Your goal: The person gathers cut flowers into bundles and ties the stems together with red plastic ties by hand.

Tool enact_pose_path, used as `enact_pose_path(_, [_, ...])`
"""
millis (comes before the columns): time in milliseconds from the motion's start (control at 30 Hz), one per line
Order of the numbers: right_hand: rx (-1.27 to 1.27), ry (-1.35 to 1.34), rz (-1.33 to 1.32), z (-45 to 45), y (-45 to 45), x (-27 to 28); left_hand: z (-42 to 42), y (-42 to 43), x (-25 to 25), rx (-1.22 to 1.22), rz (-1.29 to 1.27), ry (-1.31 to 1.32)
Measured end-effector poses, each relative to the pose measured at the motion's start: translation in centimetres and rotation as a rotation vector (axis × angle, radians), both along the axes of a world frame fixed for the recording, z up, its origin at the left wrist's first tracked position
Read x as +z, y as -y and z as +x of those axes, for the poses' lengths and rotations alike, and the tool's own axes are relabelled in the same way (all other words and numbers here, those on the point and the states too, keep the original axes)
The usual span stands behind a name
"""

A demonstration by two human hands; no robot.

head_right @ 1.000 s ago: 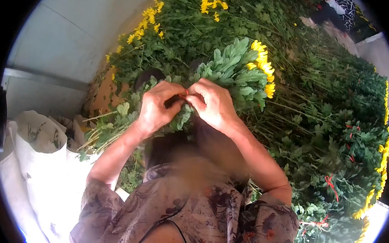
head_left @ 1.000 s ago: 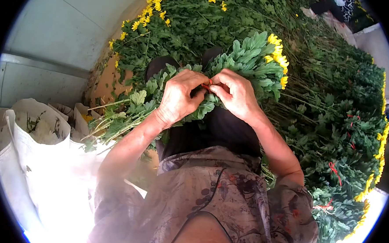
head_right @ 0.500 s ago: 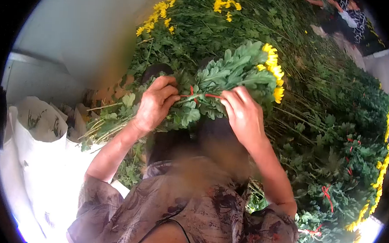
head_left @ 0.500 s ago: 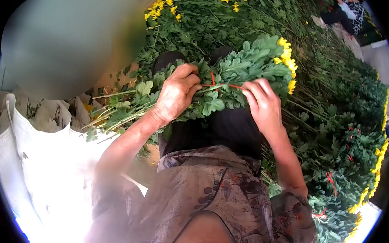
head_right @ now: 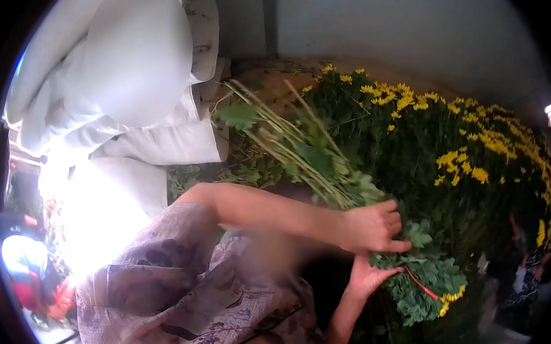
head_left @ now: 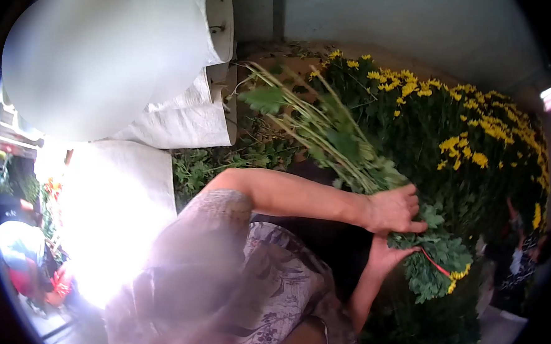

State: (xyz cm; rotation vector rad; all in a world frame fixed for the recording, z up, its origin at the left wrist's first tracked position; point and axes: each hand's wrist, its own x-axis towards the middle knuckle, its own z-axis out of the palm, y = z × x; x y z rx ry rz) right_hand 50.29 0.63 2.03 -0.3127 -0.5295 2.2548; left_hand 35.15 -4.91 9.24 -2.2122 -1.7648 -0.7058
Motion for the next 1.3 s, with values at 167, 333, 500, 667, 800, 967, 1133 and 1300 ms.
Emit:
enact_pose_path(167, [-0.297, 0.128, 0.062, 1.4, -3.1, 1.1, 1.5, -3.2, -1.8, -0.032, 0.246, -0.045])
enact_pose_path(333, [-0.474, 0.146, -0.005, 10.4, -7.6, 2.9, -1.1, -0.1, 2.8, 0.018, 0.116, 0.087])
enact_pose_path(500, [-0.671, 0.215, -0.017, 15.5, -7.7, 1.3, -13.1, 2.1, -0.7, 0.370, -0.108, 0.100])
enact_pose_path(667, [-0.921, 0.278, -0.138, 13.0, -6.5, 3.8, -21.9, -2.7, -9.1, 0.208, -0.141, 0.658])
enact_pose_path(800, [-0.912, 0.258, -0.034, 15.7, -6.7, 3.0, -21.1, -4.4, -10.5, 0.091, -0.380, 1.425])
enact_pose_path(967, [-1.017, 0.291, -0.139, 15.2, -5.0, 6.5, -18.7, -4.8, -10.8, -0.020, -0.334, 0.899])
enact_pose_path(1133, [-0.836, 0.205, -0.050, 13.8, -5.4, 5.3, -19.6, -4.0, -7.6, 0.047, -0.115, 1.599])
enact_pose_path(1300, [-0.618, 0.205, 0.077, 8.2, -5.2, 6.3, -26.4, -2.5, -9.4, 0.203, 0.132, 1.895])
